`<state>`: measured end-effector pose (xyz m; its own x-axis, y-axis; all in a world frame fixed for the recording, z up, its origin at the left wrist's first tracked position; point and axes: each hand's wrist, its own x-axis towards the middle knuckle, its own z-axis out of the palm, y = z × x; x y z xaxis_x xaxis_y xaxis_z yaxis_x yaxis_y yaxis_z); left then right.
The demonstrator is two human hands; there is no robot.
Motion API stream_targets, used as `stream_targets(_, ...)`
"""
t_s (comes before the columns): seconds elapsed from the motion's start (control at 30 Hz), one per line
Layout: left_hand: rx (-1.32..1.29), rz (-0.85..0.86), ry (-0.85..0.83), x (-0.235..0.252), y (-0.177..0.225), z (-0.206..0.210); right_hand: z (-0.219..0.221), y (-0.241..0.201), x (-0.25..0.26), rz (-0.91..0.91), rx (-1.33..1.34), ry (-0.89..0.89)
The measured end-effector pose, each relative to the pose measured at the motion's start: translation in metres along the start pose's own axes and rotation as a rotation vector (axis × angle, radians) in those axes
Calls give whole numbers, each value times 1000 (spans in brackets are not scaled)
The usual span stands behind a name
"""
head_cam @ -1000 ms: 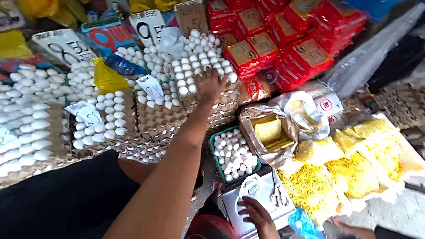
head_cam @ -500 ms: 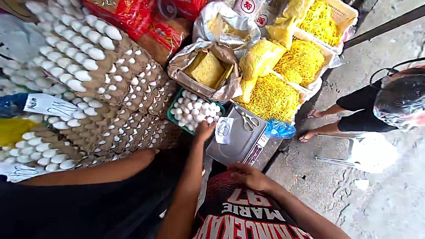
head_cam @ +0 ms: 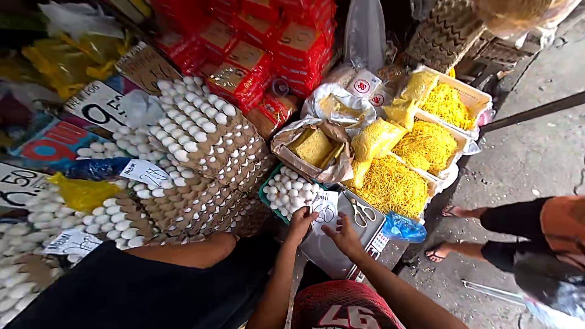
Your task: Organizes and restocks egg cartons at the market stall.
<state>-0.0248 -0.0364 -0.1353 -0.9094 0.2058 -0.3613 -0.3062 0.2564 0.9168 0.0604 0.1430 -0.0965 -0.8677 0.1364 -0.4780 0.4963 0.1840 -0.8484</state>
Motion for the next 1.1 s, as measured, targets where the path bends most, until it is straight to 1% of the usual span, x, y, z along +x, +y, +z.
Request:
stream_targets(0.03, -68, 28, 3, 1, 15, -9, 6, -12, 12, -47, 22, 25)
stream_targets(0.1, -103, 99, 88, 10, 41, -35, 17, -47, 41, -165, -30, 37)
stream_targets(0.2, -41, 192, 241, 35, 65, -97, 48, -110, 89, -290, -163, -40)
stream_targets(0.27, -113, 223, 353, 54, 80, -135, 70, -148, 120, -353, -181, -120)
stream_targets(0.33, -227, 227, 556, 68, 86, -170, 94, -179, 148, -416, -126, -196)
stream_targets(0.4, -234, 201, 765, 80, 90, -206, 122, -211, 178, -501, -75, -220)
stream_targets(0.47, -255, 204, 889, 88, 94, -231, 147, -244, 203, -599, -153, -183)
stream_targets(0.57, -378, 291, 1102, 95, 109, -259, 191, -296, 236, -741, -418, -77)
stream_targets(0.63, -404, 338, 1244, 99, 129, -278, 226, -317, 258, -800, -541, 22)
stream_targets(0.67, -394, 353, 1289, 102, 138, -288, 243, -324, 269, -827, -581, 72)
stream_targets(0.7, -371, 361, 1321, 106, 149, -299, 256, -333, 278, -848, -619, 88)
stream_targets(0.73, -350, 372, 1337, 111, 158, -310, 267, -342, 285, -863, -664, 65)
stream_targets(0.8, -325, 384, 1359, 121, 171, -325, 279, -354, 294, -865, -793, -20)
stream_targets(0.87, -261, 380, 1376, 135, 177, -334, 286, -359, 304, -898, -893, -32)
stream_targets(0.93, -124, 390, 1328, 150, 179, -333, 286, -361, 310, -941, -912, -13)
stream_targets(0.97, -66, 399, 1321, 159, 176, -332, 281, -359, 308, -948, -861, -19)
stream_targets(1.03, -19, 405, 1334, 171, 169, -336, 271, -349, 302, -941, -629, -4)
stream_targets(1.1, -4, 379, 1324, 183, 169, -344, 261, -349, 299, -859, -371, 81)
